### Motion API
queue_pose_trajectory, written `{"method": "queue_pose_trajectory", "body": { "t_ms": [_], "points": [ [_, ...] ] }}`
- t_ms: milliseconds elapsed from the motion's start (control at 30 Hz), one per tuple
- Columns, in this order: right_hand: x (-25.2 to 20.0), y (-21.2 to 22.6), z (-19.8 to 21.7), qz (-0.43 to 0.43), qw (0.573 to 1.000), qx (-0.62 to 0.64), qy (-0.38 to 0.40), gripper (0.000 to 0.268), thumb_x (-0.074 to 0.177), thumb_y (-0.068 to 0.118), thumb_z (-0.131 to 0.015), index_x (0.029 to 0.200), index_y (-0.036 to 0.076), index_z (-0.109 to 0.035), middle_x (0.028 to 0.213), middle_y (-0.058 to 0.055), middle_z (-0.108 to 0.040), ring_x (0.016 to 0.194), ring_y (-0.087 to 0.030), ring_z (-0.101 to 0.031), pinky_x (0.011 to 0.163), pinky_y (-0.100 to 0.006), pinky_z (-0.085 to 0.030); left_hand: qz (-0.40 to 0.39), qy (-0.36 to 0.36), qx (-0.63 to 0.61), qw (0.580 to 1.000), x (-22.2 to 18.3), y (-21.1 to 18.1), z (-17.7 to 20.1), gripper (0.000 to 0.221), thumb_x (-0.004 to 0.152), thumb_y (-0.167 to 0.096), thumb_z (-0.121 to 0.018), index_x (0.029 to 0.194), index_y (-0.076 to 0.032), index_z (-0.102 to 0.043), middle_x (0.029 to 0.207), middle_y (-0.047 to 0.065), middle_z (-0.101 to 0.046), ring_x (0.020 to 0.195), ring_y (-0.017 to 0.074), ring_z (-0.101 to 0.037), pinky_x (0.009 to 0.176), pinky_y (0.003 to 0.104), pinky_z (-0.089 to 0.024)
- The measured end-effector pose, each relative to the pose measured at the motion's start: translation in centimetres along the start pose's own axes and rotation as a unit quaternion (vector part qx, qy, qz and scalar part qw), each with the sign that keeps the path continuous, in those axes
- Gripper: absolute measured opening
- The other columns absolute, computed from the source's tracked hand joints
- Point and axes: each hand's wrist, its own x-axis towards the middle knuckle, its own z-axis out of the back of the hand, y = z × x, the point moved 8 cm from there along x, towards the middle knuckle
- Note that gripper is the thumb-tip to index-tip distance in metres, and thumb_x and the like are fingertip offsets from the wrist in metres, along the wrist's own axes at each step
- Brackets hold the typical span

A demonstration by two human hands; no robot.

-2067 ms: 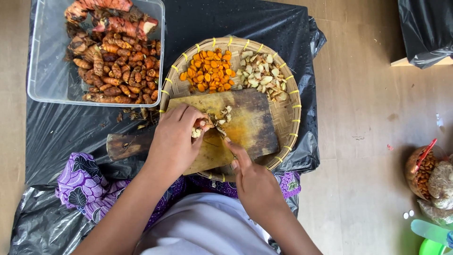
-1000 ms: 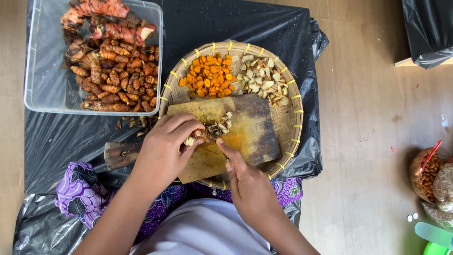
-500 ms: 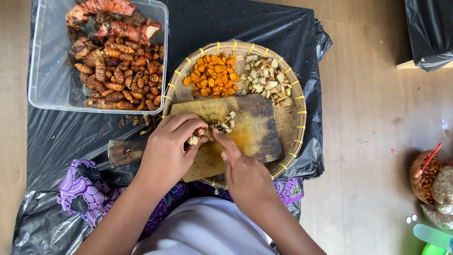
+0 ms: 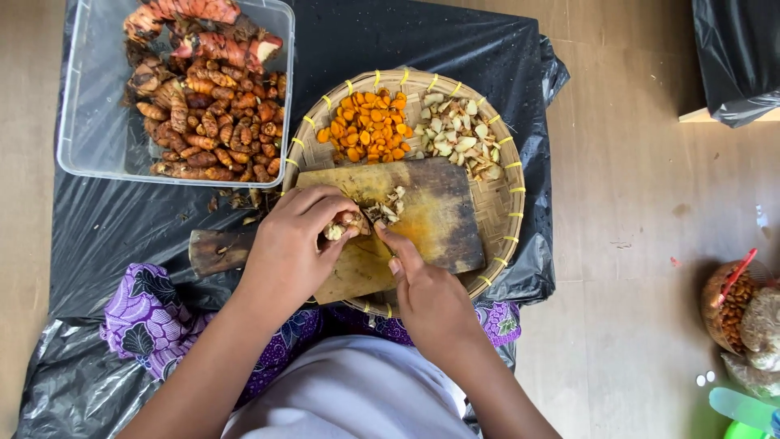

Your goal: Slicing turmeric and ginger roots on a wooden cutting board and placing them into a woven basket.

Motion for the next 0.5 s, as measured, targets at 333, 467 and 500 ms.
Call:
{"method": "queue_pose_trajectory", "body": {
  "t_ms": [333,467,500],
  "points": [
    [-0.2,0.1,-0.1,-0.025,1.000,-0.002,-0.007,0.047,0.104,0.026,-0.037,0.151,0.027,-0.041,0.075,-0.017,-0.074,0.062,-0.037,-0.072,0.063,-0.054,-0.050,-0.002,0.002,-0.001,1.000,0.1,-0.1,-0.1,0.033,0.073,-0.003,-0.080,0.104,-0.007,-0.070,0.110,0.004,-0.068,0.098,0.0259,-0.065,0.086,0.038,-0.053],
    [-0.1,0.7,0.2,0.008,1.000,-0.018,-0.019,0.051,0.101,0.017,-0.044,0.151,0.024,-0.040,0.069,-0.018,-0.072,0.059,-0.037,-0.071,0.062,-0.053,-0.051,0.004,-0.001,0.001,1.000,-0.1,0.2,0.1,0.033,0.073,-0.004,-0.081,0.104,-0.007,-0.070,0.110,0.004,-0.067,0.099,0.0250,-0.065,0.087,0.037,-0.053],
    [-0.2,0.6,0.4,0.014,1.000,0.001,-0.026,0.048,0.103,0.021,-0.041,0.151,0.025,-0.042,0.069,-0.017,-0.072,0.060,-0.036,-0.071,0.063,-0.052,-0.050,0.002,-0.004,-0.002,1.000,0.0,0.2,0.1,0.034,0.072,-0.003,-0.082,0.104,-0.007,-0.070,0.110,0.004,-0.067,0.098,0.0249,-0.065,0.086,0.037,-0.053]
  ]
}}
